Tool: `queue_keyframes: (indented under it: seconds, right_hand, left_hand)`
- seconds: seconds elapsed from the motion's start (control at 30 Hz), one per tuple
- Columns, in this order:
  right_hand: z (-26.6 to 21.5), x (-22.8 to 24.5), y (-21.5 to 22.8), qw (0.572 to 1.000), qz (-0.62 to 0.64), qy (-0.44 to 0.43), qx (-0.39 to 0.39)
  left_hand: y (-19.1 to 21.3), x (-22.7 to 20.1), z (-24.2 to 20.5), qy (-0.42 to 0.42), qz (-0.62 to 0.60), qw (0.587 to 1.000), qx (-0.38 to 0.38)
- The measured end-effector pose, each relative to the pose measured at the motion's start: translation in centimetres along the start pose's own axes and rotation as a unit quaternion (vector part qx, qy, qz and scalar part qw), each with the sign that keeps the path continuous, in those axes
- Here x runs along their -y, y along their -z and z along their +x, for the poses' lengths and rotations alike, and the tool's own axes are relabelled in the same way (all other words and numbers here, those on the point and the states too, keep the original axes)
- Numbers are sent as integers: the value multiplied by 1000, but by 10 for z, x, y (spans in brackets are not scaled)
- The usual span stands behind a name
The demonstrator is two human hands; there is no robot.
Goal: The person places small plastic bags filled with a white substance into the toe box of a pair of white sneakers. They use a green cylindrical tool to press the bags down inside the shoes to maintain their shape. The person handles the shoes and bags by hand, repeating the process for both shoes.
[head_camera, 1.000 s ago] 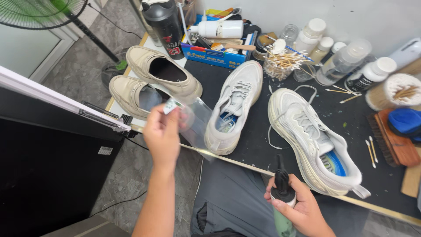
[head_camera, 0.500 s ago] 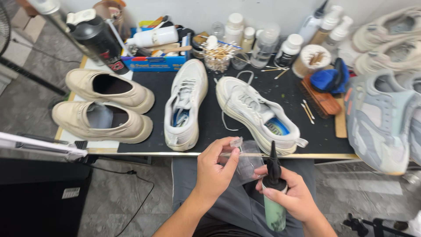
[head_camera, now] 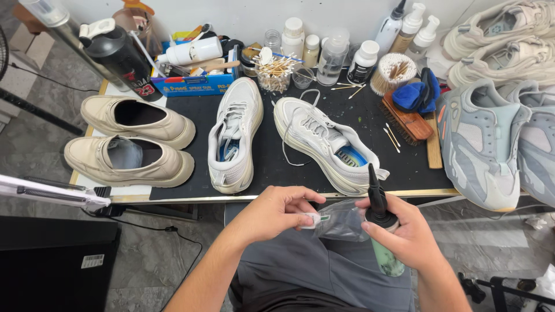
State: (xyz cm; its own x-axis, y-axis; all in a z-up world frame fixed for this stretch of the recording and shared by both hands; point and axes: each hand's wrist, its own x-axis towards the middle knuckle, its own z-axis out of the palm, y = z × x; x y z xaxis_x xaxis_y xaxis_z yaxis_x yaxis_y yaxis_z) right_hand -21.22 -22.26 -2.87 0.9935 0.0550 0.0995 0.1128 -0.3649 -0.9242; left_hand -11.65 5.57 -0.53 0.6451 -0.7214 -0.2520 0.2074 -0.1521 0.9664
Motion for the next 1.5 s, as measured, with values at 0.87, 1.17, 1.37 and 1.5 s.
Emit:
queue_keyframes:
  seconds: [0.87,1.17,1.37,1.5]
  right_hand:
    - [-28,7,-60,996,30,-52,65]
    - [-27,-4,-61,997,44,-56,20]
    - [-24,-12,-62,997,54,-51,15]
    - [-28,-19,-64,996,74,-58,5]
  left_hand:
    - [-63,59,29,-209,-275,902,-259]
    - [-68,58,31,-178,-342,885,-261]
    - [-67,66,38,-187,-341,885,-257]
    - [-74,70,40,-200,-327,890,-247]
